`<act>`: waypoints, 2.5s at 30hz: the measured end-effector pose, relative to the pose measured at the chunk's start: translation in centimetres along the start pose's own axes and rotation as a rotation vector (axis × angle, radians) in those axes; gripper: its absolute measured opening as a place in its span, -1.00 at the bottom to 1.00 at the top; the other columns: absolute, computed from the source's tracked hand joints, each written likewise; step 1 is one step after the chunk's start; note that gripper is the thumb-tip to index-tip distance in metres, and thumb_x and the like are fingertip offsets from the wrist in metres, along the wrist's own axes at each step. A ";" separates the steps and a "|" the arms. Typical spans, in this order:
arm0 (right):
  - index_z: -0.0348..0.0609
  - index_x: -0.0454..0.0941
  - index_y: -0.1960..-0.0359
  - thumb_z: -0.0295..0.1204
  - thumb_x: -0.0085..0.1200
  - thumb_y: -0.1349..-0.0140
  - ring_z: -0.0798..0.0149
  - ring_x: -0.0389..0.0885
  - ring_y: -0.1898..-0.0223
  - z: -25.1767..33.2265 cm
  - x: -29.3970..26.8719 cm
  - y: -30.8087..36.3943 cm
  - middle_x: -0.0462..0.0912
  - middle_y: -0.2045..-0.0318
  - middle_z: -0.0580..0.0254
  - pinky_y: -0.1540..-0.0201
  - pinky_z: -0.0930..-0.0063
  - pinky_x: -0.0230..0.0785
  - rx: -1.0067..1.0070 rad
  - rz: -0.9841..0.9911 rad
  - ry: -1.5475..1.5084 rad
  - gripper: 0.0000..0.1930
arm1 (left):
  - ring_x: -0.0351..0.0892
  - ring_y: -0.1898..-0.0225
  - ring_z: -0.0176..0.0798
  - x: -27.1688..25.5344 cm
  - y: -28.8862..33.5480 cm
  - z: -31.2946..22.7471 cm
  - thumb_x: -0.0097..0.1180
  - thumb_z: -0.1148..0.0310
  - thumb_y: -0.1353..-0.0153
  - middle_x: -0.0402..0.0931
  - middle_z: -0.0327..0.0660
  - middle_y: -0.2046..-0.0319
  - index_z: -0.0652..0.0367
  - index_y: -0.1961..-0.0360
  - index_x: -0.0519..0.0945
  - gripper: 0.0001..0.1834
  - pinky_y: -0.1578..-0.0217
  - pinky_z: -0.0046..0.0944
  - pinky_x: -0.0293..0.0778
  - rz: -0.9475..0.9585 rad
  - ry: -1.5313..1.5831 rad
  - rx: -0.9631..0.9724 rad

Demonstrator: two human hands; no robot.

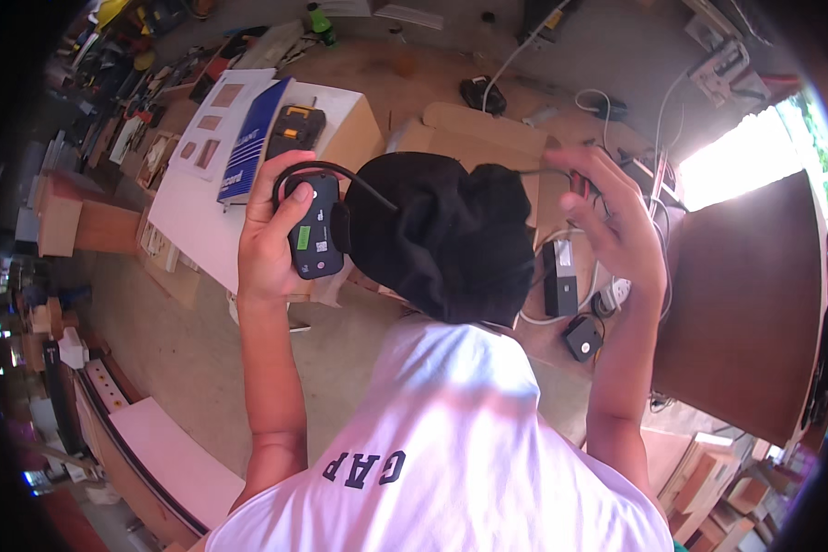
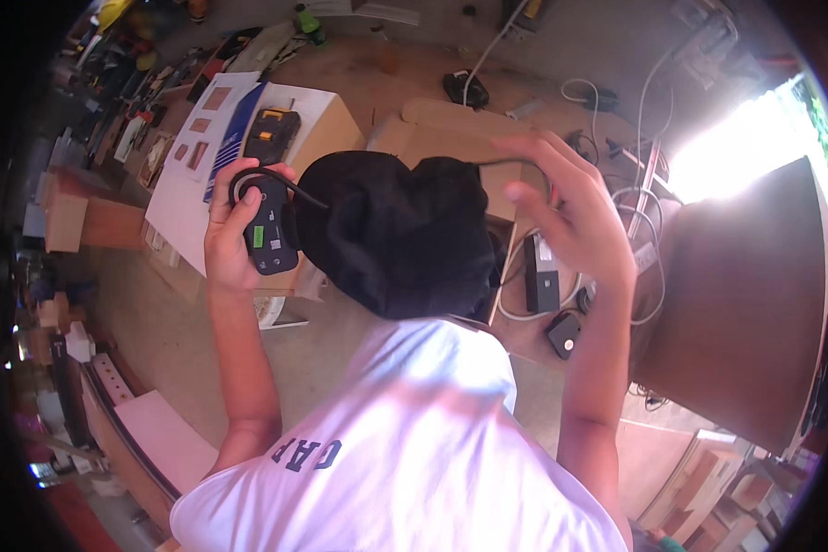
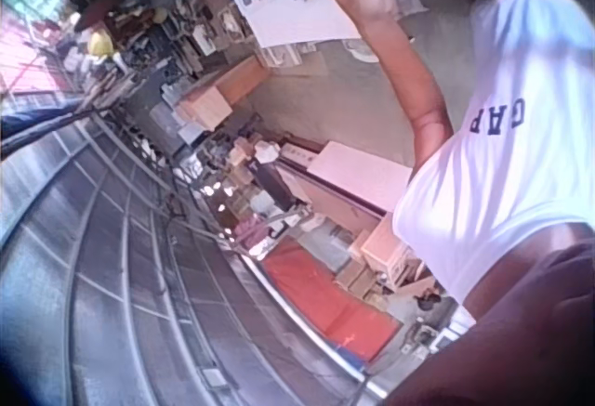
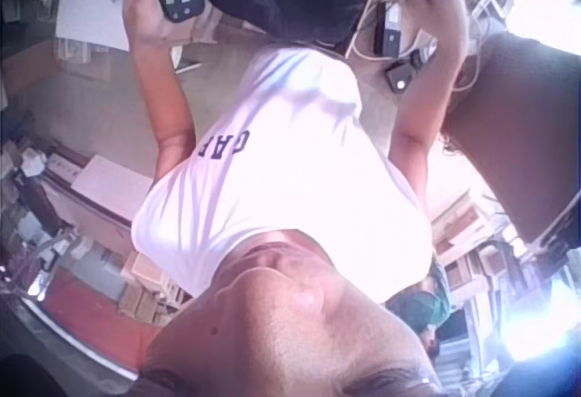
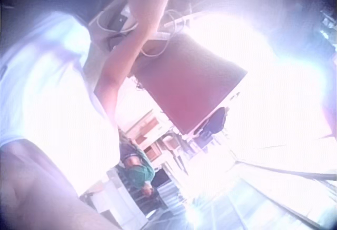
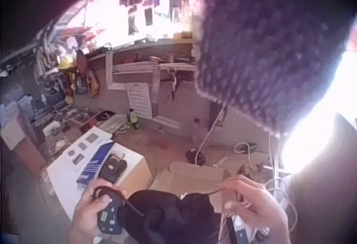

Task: The person assembles a small black electronic device by inserting a battery, connecting a cable, and securing components with tape. They manipulate the device and its parts on a cluttered workbench, repeatedly adjusting the assembly.

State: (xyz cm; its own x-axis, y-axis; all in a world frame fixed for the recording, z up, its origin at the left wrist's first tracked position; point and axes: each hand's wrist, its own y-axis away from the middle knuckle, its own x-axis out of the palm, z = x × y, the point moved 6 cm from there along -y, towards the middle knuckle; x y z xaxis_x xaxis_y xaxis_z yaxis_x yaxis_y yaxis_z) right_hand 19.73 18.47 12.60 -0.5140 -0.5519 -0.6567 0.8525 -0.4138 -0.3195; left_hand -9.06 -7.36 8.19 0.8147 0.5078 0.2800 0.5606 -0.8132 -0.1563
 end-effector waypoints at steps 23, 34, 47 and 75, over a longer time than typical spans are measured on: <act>-0.09 0.70 -0.23 -0.20 0.54 -0.29 -0.15 0.78 -0.08 -0.7 9.3 -2.2 0.81 -0.01 0.00 -0.16 0.08 0.59 -0.098 0.169 -0.208 -0.48 | 0.83 0.05 -0.22 5.1 1.3 11.4 0.00 -0.29 -0.62 0.77 -0.09 0.02 0.40 -0.36 0.60 -0.16 0.02 -0.19 0.78 0.181 0.394 -0.569; 0.09 0.80 -0.17 -0.26 0.42 -0.41 -0.16 0.71 -0.09 -0.2 10.5 -0.3 0.65 -0.04 -0.03 -0.17 0.03 0.57 -0.093 0.100 -0.180 -0.67 | 0.84 0.26 -0.23 6.6 0.8 12.0 -0.13 -0.22 -0.70 0.79 -0.13 0.20 0.30 -0.02 0.78 -0.27 0.16 -0.21 0.82 0.025 0.362 -0.632; 0.13 0.81 -0.25 -0.43 0.33 -0.36 -0.03 0.66 -0.08 1.9 11.7 -0.5 0.77 -0.15 0.24 -0.27 0.04 0.51 -0.181 -0.076 0.123 -0.59 | 0.78 0.35 -0.33 6.6 1.7 12.0 0.08 -0.10 -0.66 0.74 -0.18 0.29 0.32 0.01 0.75 -0.41 0.27 -0.29 0.73 -0.187 0.288 -0.626; -0.09 0.78 -0.03 -0.21 0.32 -0.50 -0.09 0.80 0.09 -4.2 16.3 1.7 0.83 0.14 0.08 0.05 0.08 0.61 0.195 0.136 -0.188 -0.75 | 0.70 0.03 -0.37 6.3 2.5 15.9 0.42 0.33 -0.49 0.71 -0.14 0.06 0.11 -0.25 0.51 -0.57 -0.02 -0.31 0.64 0.101 -0.022 -0.378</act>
State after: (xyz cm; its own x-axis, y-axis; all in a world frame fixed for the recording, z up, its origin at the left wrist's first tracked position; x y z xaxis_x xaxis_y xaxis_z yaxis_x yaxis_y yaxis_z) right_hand 13.18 11.79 -1.52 -0.4209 -0.7285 -0.5405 0.8895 -0.4482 -0.0886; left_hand -0.17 -1.69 -5.54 0.8682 0.4229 0.2597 0.3870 -0.9045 0.1792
